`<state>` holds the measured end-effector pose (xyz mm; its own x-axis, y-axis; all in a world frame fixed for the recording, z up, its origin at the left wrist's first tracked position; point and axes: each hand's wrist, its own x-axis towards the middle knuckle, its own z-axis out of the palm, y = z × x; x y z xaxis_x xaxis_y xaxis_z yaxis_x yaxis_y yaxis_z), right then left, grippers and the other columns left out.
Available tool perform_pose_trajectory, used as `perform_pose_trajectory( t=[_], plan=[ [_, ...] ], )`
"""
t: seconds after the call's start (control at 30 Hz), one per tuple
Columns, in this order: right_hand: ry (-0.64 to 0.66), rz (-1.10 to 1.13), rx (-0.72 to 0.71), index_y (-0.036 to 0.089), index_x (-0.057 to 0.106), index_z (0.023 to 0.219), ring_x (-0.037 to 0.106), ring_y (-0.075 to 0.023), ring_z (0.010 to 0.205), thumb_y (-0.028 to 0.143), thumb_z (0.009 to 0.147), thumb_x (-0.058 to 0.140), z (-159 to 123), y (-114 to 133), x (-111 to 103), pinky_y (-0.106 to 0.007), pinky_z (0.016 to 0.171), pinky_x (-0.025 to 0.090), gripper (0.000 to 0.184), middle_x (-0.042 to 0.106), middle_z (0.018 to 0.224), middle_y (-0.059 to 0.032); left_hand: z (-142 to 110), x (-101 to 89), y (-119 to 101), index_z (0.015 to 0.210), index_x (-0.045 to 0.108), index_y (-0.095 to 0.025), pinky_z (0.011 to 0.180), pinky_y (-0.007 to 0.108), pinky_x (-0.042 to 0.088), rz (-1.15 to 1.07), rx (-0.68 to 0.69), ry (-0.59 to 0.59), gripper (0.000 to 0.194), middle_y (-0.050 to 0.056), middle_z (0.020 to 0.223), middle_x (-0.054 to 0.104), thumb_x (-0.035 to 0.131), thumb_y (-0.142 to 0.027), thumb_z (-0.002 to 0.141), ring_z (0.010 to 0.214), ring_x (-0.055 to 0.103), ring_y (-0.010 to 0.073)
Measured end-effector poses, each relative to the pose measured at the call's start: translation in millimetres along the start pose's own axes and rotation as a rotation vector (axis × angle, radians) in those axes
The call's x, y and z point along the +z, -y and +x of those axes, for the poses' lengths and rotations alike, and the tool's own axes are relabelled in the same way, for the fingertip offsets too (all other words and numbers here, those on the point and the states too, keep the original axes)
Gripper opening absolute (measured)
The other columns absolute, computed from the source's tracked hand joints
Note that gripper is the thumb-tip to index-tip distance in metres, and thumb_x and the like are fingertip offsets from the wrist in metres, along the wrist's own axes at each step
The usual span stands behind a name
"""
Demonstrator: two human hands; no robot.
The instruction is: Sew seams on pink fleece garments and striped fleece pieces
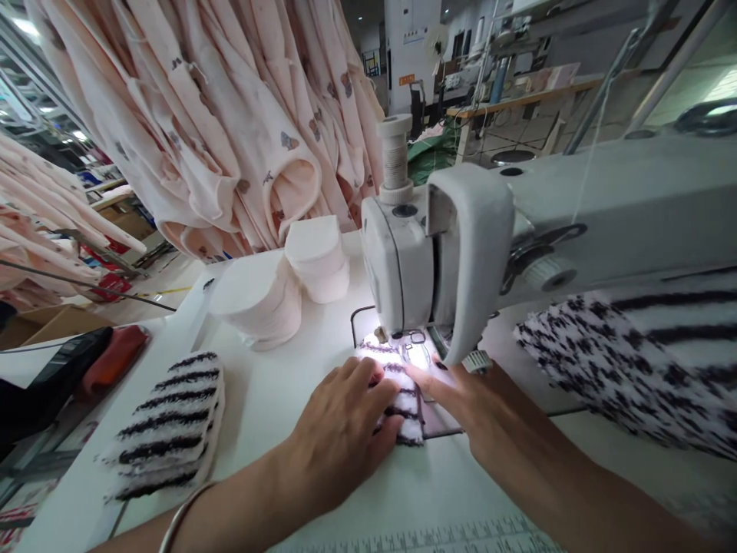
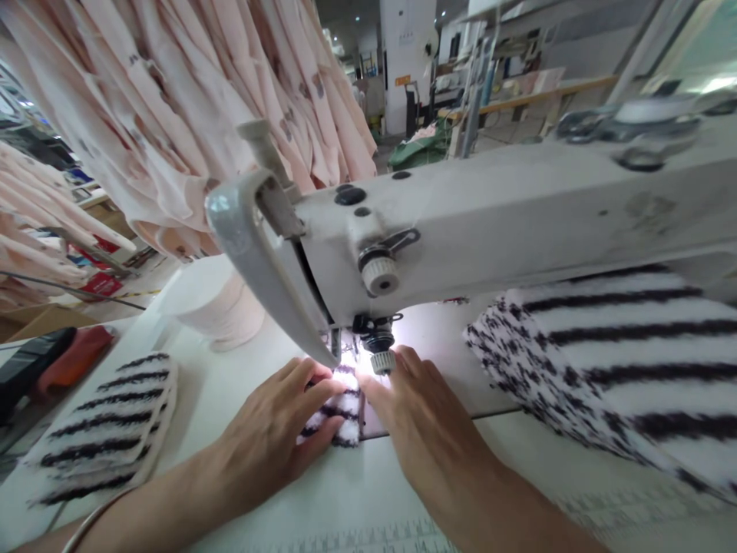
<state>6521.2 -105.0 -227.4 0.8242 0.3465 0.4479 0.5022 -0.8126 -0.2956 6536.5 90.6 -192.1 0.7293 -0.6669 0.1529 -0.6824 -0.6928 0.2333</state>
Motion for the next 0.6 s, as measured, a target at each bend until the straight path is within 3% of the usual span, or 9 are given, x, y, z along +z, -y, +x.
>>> perform_pose_trajectory(
  t=[0.17,0.4,0.6],
  plan=[
    [0.069,-0.085,0.028,0.023,0.055,0.117,0.051,-0.0186,0.085,-0.004,0.071,0.03,-20,4,-1,-0.034,0.072,0.046,0.059,0.055,0.104,-0.006,-1,0.5,1,0.105,0.053,-0.016,0.078,0.041,0.049,-0.064,0.069,-0.014,0.02,0.009,0.102,0.056,0.052,-0.018,0.084,0.093,0.051,0.0229],
    [-0.042,-0.028,0.076,0.018,0.048,0.125,0.048,-0.0169,0.103,-0.007,0.069,0.029,-46,16,1,-0.031,0.088,0.046,0.064,0.052,0.111,-0.006,-10,-1.4,3,0.099,0.056,-0.018,0.08,0.039,0.049,-0.114,0.137,-0.029,0.018,0.009,0.11,0.057,0.061,-0.022,0.082,0.097,0.054,0.022],
    [-0.088,-0.049,0.095,0.024,0.051,0.123,0.049,-0.0201,0.101,-0.005,0.066,0.029,-51,31,1,-0.034,0.079,0.046,0.068,0.051,0.11,-0.0069,-12,4.2,-1,0.099,0.058,-0.019,0.081,0.037,0.049,-0.107,0.164,-0.063,0.014,0.008,0.107,0.058,0.053,-0.015,0.086,0.097,0.055,0.0193]
  ],
)
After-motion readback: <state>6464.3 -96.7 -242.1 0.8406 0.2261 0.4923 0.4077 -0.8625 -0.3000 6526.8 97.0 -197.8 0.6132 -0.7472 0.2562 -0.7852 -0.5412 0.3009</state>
